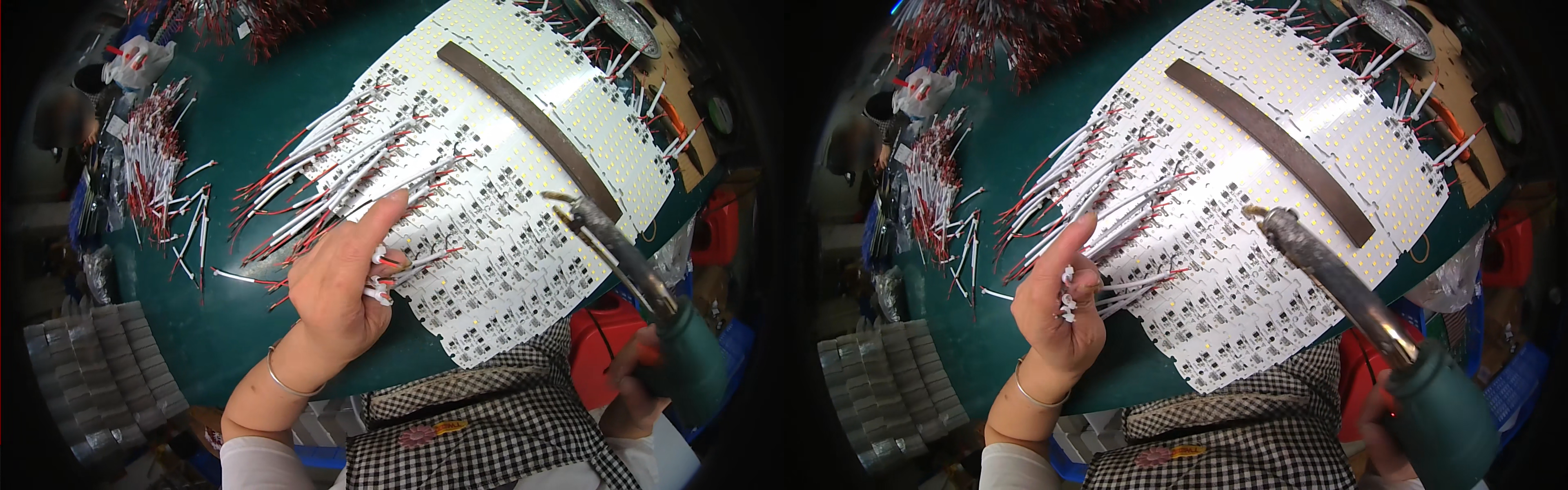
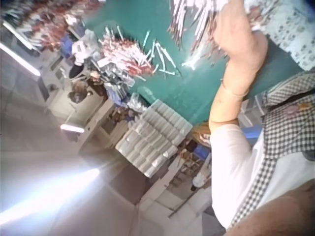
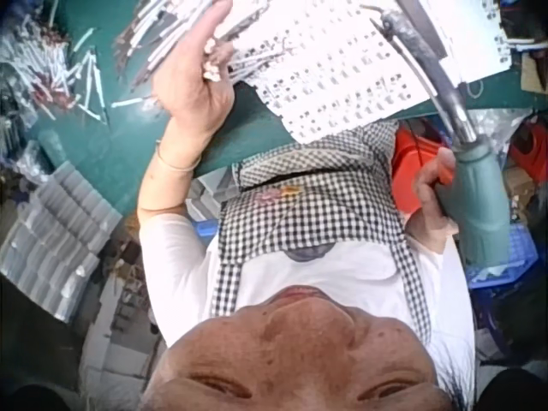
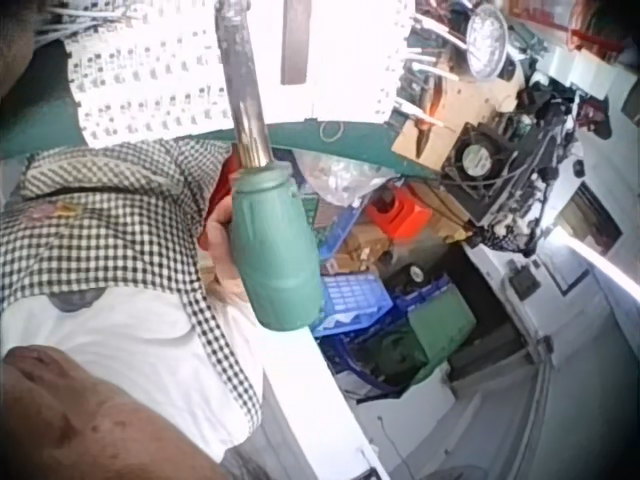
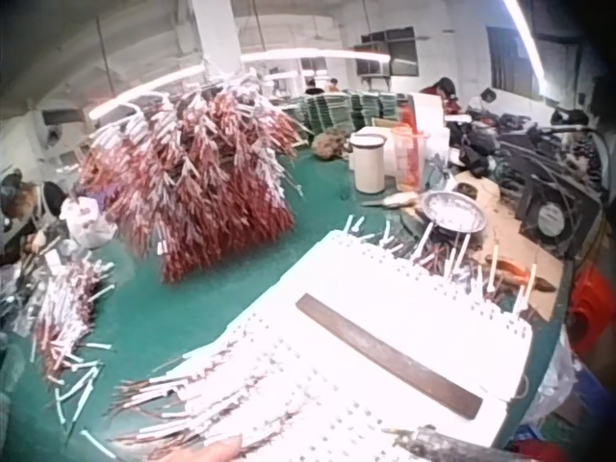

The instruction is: The person solders electrical wires onto an array of LED circuit boards using a soldering iron and solder wire.

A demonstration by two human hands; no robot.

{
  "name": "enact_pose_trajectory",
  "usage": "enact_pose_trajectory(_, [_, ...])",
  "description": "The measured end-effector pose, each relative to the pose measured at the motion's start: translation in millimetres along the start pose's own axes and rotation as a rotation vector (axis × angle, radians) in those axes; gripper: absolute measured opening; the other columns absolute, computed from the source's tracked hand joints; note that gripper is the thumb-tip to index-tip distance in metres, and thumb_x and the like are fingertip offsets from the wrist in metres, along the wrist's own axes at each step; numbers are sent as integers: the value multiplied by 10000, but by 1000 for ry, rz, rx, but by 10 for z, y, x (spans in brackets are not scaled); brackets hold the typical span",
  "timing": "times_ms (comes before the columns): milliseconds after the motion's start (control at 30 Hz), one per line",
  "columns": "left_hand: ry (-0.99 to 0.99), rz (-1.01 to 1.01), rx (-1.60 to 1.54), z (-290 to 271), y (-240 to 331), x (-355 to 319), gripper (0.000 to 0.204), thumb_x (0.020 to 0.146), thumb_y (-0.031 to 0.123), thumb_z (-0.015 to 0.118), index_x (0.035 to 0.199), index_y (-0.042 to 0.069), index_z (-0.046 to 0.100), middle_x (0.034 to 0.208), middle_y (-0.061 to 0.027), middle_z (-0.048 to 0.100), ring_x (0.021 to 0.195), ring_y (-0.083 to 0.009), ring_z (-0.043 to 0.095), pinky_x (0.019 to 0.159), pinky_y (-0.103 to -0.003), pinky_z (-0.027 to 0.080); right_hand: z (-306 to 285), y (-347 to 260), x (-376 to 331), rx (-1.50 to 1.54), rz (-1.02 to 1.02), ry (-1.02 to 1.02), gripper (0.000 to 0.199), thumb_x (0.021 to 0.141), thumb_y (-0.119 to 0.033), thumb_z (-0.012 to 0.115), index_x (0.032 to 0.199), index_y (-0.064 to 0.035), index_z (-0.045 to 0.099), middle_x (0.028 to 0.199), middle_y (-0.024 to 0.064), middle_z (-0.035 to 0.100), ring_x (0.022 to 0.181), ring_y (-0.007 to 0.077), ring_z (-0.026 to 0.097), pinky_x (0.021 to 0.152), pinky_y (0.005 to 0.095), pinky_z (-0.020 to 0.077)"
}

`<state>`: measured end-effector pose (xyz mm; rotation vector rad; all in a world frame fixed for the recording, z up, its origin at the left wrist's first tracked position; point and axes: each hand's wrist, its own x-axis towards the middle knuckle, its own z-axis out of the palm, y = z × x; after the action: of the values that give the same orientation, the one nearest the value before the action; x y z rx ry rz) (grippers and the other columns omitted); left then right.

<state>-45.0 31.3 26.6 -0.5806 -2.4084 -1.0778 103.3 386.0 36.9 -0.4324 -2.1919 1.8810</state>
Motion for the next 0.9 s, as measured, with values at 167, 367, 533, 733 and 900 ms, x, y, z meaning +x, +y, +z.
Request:
enact_pose_trajectory(167, [8,66,-221,129,-11,42,205,921,13,653,1116,-50,643,778,-80,605,634,-155,568,573,-283,465,99,27,185,85,-117,-330,687,795,-126,734,1363,104,422,667,81,576,516,153,539,486,257,444])
enact_pose_trajectory(367, [-223,79,98,129,111,148,444,614,-106,690,1024,53,750,722,-61,594,559,-186,577,465,-296,437,51,-35,116,-89,20,-414,690,775,-106,752,1367,97,462,680,78,581,538,147,542,521,257,457])
enact_pose_trajectory(533, [-159,164,175,224,10,39,391,661,-22,660,1040,55,716,697,-34,500,528,-178,526,443,-322,413,-35,13,164,-368,-87,-552,652,756,-104,783,1327,83,529,713,77,599,564,142,554,546,253,461])
enact_pose_trajectory(733, [-159,131,174,212,57,66,468,616,-77,639,1052,57,742,679,-45,527,531,-187,539,456,-322,429,-49,54,55,-1074,-89,-608,646,761,-119,776,1338,53,540,737,74,606,580,142,565,561,255,465])
enact_pose_trajectory(900, [-122,-5,113,236,52,20,534,562,-124,622,1042,60,765,666,-58,539,535,-196,544,482,-317,442,-34,-62,182,-724,-92,-634,641,765,-121,766,1343,44,543,734,68,604,598,143,572,573,265,478])
